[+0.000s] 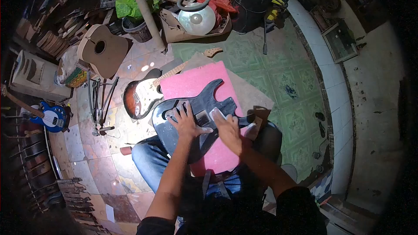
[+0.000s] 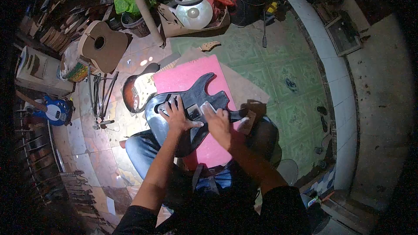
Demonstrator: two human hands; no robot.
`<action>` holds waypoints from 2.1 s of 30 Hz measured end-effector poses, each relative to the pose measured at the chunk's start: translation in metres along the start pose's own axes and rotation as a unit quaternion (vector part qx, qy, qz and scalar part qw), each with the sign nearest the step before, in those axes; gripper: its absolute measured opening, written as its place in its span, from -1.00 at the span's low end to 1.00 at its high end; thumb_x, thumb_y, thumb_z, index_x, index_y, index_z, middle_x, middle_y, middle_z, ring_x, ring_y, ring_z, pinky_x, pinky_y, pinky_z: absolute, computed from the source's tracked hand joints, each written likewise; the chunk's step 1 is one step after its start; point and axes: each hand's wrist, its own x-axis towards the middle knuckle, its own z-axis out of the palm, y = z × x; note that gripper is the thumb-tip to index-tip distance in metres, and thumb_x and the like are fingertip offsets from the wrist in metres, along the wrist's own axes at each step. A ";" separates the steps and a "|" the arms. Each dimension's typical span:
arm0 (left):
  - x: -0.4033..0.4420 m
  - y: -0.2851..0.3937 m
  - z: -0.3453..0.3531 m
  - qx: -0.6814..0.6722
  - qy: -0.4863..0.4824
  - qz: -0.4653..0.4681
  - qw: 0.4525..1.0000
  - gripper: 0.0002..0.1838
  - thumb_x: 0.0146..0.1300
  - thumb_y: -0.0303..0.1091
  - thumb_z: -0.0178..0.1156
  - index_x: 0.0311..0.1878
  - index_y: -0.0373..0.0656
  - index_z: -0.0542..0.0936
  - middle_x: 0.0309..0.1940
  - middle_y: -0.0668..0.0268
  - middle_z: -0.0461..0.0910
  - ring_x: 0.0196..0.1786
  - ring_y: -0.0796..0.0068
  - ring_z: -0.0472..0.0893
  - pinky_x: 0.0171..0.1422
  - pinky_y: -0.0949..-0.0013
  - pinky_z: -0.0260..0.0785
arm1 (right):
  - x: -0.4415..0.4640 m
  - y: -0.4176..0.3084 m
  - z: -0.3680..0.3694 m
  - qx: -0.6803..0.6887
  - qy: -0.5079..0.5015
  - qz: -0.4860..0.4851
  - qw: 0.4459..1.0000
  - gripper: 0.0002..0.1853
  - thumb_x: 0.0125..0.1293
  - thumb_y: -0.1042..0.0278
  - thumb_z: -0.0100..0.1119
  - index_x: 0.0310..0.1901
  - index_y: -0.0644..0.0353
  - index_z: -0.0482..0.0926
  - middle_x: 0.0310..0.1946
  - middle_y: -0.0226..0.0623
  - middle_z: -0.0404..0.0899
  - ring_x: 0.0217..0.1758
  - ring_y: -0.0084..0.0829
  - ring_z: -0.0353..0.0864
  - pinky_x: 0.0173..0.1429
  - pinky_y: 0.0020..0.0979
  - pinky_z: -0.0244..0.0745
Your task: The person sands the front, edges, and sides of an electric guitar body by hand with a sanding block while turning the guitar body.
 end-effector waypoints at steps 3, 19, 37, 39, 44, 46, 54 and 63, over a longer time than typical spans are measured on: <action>-0.001 0.001 -0.003 0.002 0.000 0.000 1.000 0.78 -0.62 0.51 0.62 0.70 -0.07 -0.11 0.68 -0.01 -0.07 0.70 -0.21 -0.11 0.58 -0.56 -0.40 | 0.004 0.016 0.003 0.007 0.017 0.036 0.999 -0.46 0.31 0.48 -0.01 0.35 0.18 0.53 0.37 -0.16 0.51 0.00 -0.03 0.52 0.15 -0.05 0.29; -0.001 0.000 -0.001 0.003 0.018 0.010 1.000 0.77 -0.61 0.54 0.60 0.69 -0.07 -0.11 0.66 0.00 -0.01 0.68 -0.25 -0.09 0.58 -0.57 -0.40 | -0.008 0.022 -0.001 -0.018 -0.018 -0.058 0.998 -0.43 0.28 0.52 0.03 0.37 0.12 0.52 0.44 -0.21 0.46 0.02 -0.05 0.54 0.12 -0.07 0.35; -0.002 0.000 -0.002 0.009 0.011 0.005 1.000 0.79 -0.62 0.53 0.61 0.70 -0.05 -0.14 0.68 -0.01 -0.03 0.69 -0.23 -0.09 0.59 -0.56 -0.44 | -0.029 0.014 -0.003 0.037 -0.035 0.035 0.998 -0.43 0.28 0.55 -0.06 0.35 0.19 0.52 0.41 -0.10 0.49 -0.01 0.00 0.53 0.19 -0.06 0.32; -0.001 0.000 -0.002 -0.004 0.005 0.003 1.000 0.79 -0.62 0.53 0.61 0.70 -0.05 -0.14 0.68 0.00 -0.05 0.70 -0.22 -0.10 0.59 -0.56 -0.43 | -0.026 0.016 -0.005 0.017 0.014 0.038 0.999 -0.42 0.26 0.57 -0.05 0.35 0.20 0.52 0.41 -0.10 0.49 -0.02 0.03 0.54 0.17 -0.04 0.32; -0.001 0.000 -0.002 0.004 0.008 0.001 1.000 0.78 -0.61 0.52 0.61 0.70 -0.04 -0.13 0.69 0.01 -0.06 0.70 -0.21 -0.11 0.59 -0.56 -0.44 | -0.032 -0.005 -0.019 0.010 -0.030 0.040 0.999 -0.41 0.19 0.54 0.05 0.33 0.18 0.55 0.40 -0.13 0.51 -0.03 0.00 0.57 0.14 -0.01 0.33; -0.003 0.002 -0.004 0.004 0.009 0.002 1.000 0.77 -0.60 0.52 0.61 0.70 -0.03 -0.13 0.69 0.01 -0.06 0.71 -0.20 -0.11 0.59 -0.56 -0.44 | -0.032 0.010 -0.016 0.034 -0.004 0.035 0.999 -0.42 0.20 0.53 0.05 0.31 0.22 0.55 0.36 -0.09 0.54 -0.05 -0.03 0.58 0.11 -0.04 0.35; -0.005 0.000 -0.006 -0.009 0.009 0.003 1.000 0.77 -0.59 0.53 0.60 0.70 -0.06 -0.12 0.69 0.00 -0.07 0.71 -0.21 -0.13 0.59 -0.55 -0.46 | -0.035 0.010 -0.022 0.041 -0.027 0.051 0.997 -0.41 0.22 0.55 0.00 0.34 0.23 0.54 0.41 -0.13 0.50 -0.02 -0.04 0.56 0.13 -0.05 0.34; -0.004 0.000 -0.004 -0.014 -0.007 -0.002 1.000 0.77 -0.60 0.50 0.63 0.70 -0.07 -0.11 0.69 -0.01 -0.09 0.69 -0.23 -0.09 0.59 -0.56 -0.44 | -0.035 0.021 -0.011 0.005 -0.017 0.051 0.999 -0.40 0.18 0.54 0.06 0.33 0.20 0.55 0.38 -0.18 0.53 -0.03 -0.07 0.58 0.09 -0.02 0.32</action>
